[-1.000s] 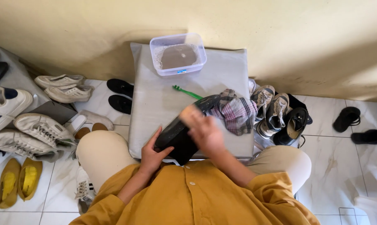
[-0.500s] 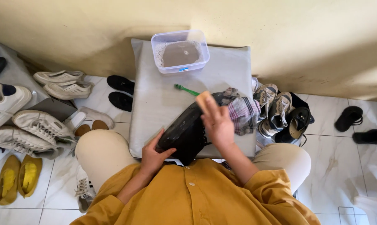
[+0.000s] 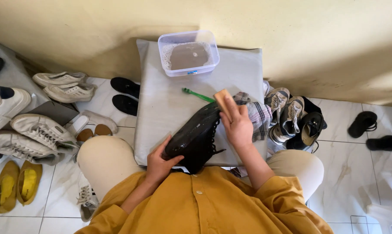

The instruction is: The person cleans a black shoe using a brush and a cloth. They dip the brush into a container of soapy water and scrub the shoe, then wipe it with the cloth. The person repeats this process, focusing on different parts of the shoe.

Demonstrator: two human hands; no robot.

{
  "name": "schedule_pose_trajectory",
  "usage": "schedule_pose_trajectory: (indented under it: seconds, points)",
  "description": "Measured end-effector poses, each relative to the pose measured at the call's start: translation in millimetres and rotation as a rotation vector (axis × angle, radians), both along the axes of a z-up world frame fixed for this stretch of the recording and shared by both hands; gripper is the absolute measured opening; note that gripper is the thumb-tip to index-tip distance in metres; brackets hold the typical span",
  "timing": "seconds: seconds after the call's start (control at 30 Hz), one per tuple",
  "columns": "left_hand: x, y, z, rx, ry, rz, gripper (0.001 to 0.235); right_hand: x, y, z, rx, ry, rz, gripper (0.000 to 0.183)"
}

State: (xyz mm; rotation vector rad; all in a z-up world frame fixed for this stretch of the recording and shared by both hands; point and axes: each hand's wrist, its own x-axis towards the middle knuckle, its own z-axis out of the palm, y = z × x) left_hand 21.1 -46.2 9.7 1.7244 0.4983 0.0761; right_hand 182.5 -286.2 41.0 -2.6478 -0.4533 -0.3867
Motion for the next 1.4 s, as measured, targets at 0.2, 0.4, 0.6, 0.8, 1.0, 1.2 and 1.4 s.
schedule_pose_trajectory:
  seconds: [0.2,0.4,0.6,0.8,1.0,1.2,1.4]
  points:
    - [0.6,0.5,-19.1,0.0,-0.011,0.023,0.087,-60.7,40.2,5.5,0.003,-0.052,0.275,0.059]
    - [2.3,0.5,-20.0,-0.043,0.114,0.069,0.08,-65.0,49.2,-0.4,-0.085,-0.362,0.433,0.038]
    - [4.6,4.6,-3.7,-0.233,0.096,0.06,0.082,23.9,-9.0,-27.2,0.168,0.081,-0.024,0.061]
    - [4.0,9.0,-10.0,-0.261,0.115,0.044,0.074,-5.3,9.5,-20.8,0.197,0.078,-0.018,0.06]
    - [7.1,10.3,-0.7,-0.324,0.081,0.091,0.068,5.4,10.0,-23.9,-0.03,-0.025,0.063,0.064]
    - [8.3,9.1,9.7,-0.232,0.104,0.067,0.069,51.8,-34.0,-47.6,0.397,0.297,-0.212,0.051]
    - [10.7,11.2,-3.8,-0.371,0.072,0.118,0.066,3.4,7.9,-37.9,0.197,0.082,0.068,0.058]
